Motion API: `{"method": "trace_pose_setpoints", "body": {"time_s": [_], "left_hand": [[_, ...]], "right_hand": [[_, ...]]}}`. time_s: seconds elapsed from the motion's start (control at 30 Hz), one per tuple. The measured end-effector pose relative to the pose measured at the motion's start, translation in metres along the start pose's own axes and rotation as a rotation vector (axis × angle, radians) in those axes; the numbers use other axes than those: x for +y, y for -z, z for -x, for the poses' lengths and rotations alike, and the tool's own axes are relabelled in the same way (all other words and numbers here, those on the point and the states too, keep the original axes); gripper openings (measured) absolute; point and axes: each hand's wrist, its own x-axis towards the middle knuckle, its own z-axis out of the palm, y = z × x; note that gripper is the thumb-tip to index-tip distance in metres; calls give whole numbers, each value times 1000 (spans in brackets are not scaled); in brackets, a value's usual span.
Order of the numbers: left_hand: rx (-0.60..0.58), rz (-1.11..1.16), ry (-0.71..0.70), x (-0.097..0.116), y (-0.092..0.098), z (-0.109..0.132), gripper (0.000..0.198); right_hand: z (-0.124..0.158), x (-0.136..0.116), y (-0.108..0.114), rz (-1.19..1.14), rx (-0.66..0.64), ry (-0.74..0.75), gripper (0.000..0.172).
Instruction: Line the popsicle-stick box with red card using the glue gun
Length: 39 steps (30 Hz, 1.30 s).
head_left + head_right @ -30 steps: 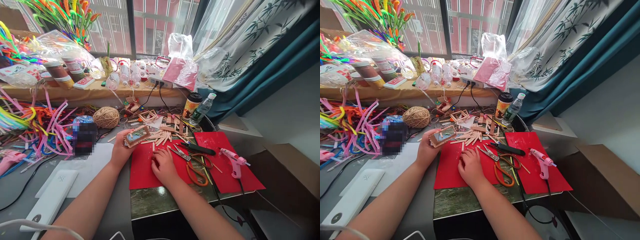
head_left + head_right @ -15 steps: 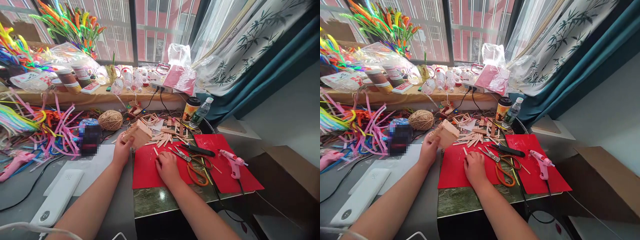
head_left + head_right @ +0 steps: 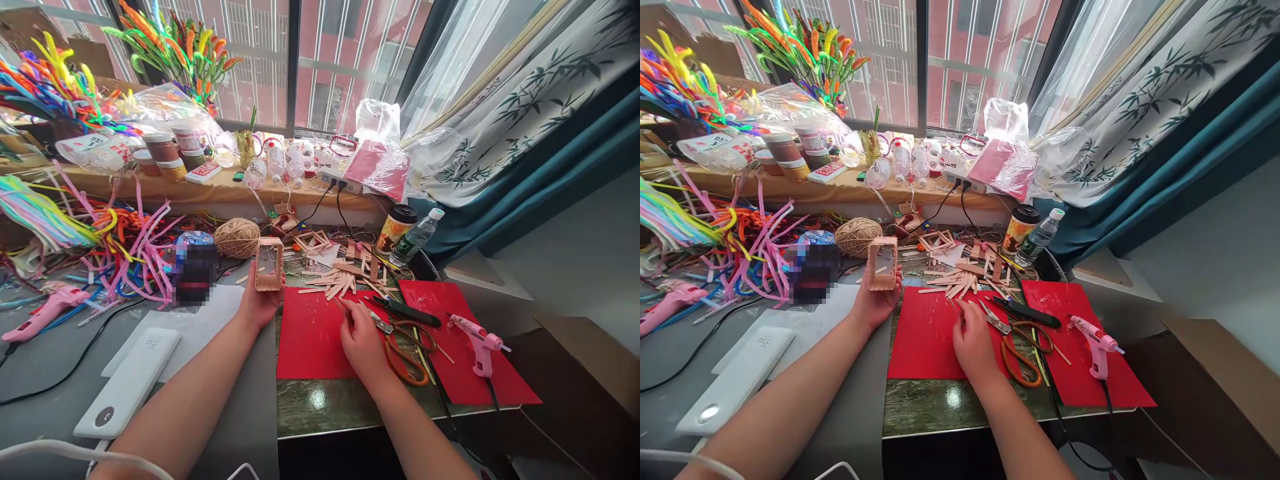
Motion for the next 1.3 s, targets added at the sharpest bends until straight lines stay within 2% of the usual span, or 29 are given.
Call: {"method": "trace_pose_setpoints", "body": {"time_s": [0.13, 0.27, 0.43, 0.5, 0.57, 0.7, 0.77, 0.83, 0.93, 1.03, 1.1, 1.2, 1.3], "left_hand": [[-58, -14, 117, -4, -1, 3, 63], [-104, -72, 163, -15, -2, 5, 62], [-161, -159, 120, -28, -6, 9, 55], [-181, -177, 90, -32, -8, 11, 58], [-200, -202, 26, -37, -8, 11, 61], [-213, -299, -92, -45, -4, 10, 59], [-213, -313, -83, -47, -2, 10, 59], [-213, -303, -71, -47, -3, 10, 60], [-180, -265, -73, -44, -7, 10, 62], [-124, -220, -111, -37, -9, 6, 59], [-79, -191, -147, -32, -8, 2, 57], [-15, -142, -184, -25, -3, -4, 56], [34, -100, -220, -21, 1, -9, 56]], "right_hand": [[2, -3, 9, -121, 19, -91, 14], [2, -21, 1, -273, 3, -146, 4], [-12, -60, -4, -398, -55, -141, 25], [-21, -70, -5, -377, -62, -127, 40], [-31, -74, -10, -342, -50, -115, 46], [-49, -72, -27, -494, 10, -92, 36], [-55, -70, -33, -575, 52, -103, 27], [-58, -69, -35, -587, 79, -117, 26], [-53, -66, -31, -578, 88, -126, 31], [-41, -69, -17, -576, 112, -128, 29], [-36, -75, 3, -598, 227, -100, 26], [-42, -89, 47, -681, 610, -6, 22], [-57, -99, 90, -711, 952, 174, 20]]}}
